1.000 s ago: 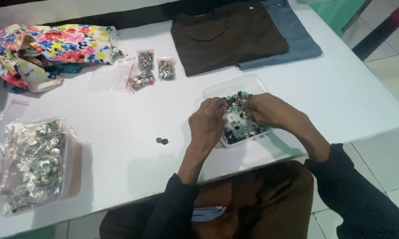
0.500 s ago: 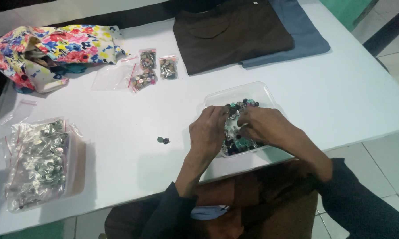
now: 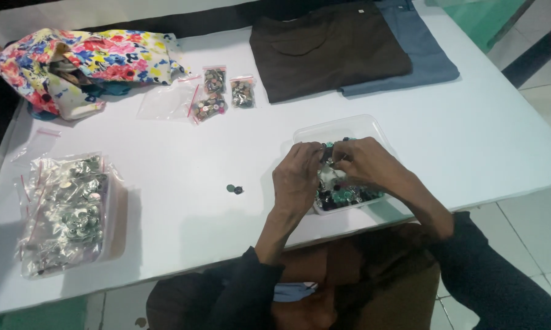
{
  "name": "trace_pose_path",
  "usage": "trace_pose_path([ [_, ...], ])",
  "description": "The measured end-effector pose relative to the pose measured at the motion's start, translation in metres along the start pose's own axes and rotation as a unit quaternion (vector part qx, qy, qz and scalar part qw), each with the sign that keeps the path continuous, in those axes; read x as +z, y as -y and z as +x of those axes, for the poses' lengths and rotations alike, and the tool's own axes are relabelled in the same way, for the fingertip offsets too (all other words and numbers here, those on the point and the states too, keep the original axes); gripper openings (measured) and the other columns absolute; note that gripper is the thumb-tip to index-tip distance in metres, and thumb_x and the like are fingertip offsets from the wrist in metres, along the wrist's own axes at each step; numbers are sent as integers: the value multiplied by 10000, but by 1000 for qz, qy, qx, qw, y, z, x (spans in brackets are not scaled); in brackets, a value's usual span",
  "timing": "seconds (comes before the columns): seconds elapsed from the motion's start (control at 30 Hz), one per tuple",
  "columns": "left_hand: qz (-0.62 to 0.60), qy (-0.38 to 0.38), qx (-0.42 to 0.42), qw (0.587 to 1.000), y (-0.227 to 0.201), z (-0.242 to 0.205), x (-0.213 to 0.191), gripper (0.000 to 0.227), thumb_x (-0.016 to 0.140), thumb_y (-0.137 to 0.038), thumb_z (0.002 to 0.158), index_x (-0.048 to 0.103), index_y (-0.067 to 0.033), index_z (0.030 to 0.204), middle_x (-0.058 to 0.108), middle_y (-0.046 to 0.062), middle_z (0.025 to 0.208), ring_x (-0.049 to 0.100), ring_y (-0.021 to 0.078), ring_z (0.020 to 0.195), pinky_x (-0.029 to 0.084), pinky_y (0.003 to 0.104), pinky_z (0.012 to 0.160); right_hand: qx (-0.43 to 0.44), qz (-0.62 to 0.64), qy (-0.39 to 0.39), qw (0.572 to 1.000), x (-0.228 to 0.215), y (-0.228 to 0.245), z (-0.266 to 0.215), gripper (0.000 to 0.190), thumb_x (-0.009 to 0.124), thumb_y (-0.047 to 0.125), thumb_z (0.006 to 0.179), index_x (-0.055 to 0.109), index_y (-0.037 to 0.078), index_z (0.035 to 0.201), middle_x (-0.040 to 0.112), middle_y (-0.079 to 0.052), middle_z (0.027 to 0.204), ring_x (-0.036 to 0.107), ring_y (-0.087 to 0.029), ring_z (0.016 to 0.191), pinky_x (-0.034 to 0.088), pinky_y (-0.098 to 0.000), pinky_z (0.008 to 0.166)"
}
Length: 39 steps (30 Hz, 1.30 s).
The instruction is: Sorting small buttons from a bulk container and placing them into individual plastic bags
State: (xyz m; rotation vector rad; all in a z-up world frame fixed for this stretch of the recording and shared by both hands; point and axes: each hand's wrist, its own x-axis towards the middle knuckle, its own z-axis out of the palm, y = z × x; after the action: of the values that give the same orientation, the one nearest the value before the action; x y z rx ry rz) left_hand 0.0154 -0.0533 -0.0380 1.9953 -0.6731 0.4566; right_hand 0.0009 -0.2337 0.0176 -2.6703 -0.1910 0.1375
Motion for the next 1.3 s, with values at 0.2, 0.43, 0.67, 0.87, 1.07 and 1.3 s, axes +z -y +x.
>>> trace_pose_path([
  [0.2, 3, -40, 48, 998, -5, 1, -5, 54, 634, -132, 1025, 679, -157, 1042, 705, -23, 1012, 731, 284, 1002, 629, 382, 736, -50, 127, -158, 978, -8, 25, -20, 114, 744, 110, 924, 745, 64, 1028, 766, -221, 844, 742, -455, 871, 608, -487, 693],
  [0.43, -96, -180, 114, 972, -30, -16, -57, 67, 693, -101, 990, 723, -135, 1040, 748, 4, 964, 744, 284, 881, 634, 347, 729, -117, 127, -244, 954, 5, 82, -46, 145, 760, 38, 911, 764, 71, 1052, 768, -185, 890, 749, -379, 809, 605, -398, 630],
  [0.67, -73, -217, 39, 973, 3, -73, -135, 96, 781, -111, 910, 774, -149, 998, 793, 22, 935, 748, 303, 833, 598, 385, 756, -194, 5, -327, 925, 93, 150, -35, 139, 755, 40, 904, 720, 124, 1010, 755, -50, 981, 725, -307, 727, 569, -363, 469],
  [0.87, 14, -154, -99, 983, 79, -105, -143, 75, 783, -209, 916, 779, -188, 989, 781, -9, 911, 735, 250, 964, 450, 447, 1029, -121, 5, -291, 949, 170, 144, 1, 77, 767, 187, 930, 706, 161, 970, 715, 6, 1006, 733, -274, 777, 610, -395, 558],
  [1.07, 51, -66, -206, 975, 70, -100, -150, 98, 747, -241, 938, 786, -197, 1016, 782, 27, 940, 712, 257, 1021, 323, 490, 1108, -66, 64, -251, 964, 183, 135, 15, 80, 758, 191, 946, 735, 125, 986, 732, -52, 993, 724, -333, 736, 587, -419, 503],
  [1.3, 80, -54, -182, 979, 72, -103, -146, 218, 740, -118, 903, 762, -177, 1112, 776, 47, 1007, 696, 280, 1096, 311, 528, 1099, -66, 126, -252, 957, 177, 136, 13, 82, 760, 195, 949, 758, 124, 990, 748, -75, 989, 732, -336, 743, 591, -381, 547],
])
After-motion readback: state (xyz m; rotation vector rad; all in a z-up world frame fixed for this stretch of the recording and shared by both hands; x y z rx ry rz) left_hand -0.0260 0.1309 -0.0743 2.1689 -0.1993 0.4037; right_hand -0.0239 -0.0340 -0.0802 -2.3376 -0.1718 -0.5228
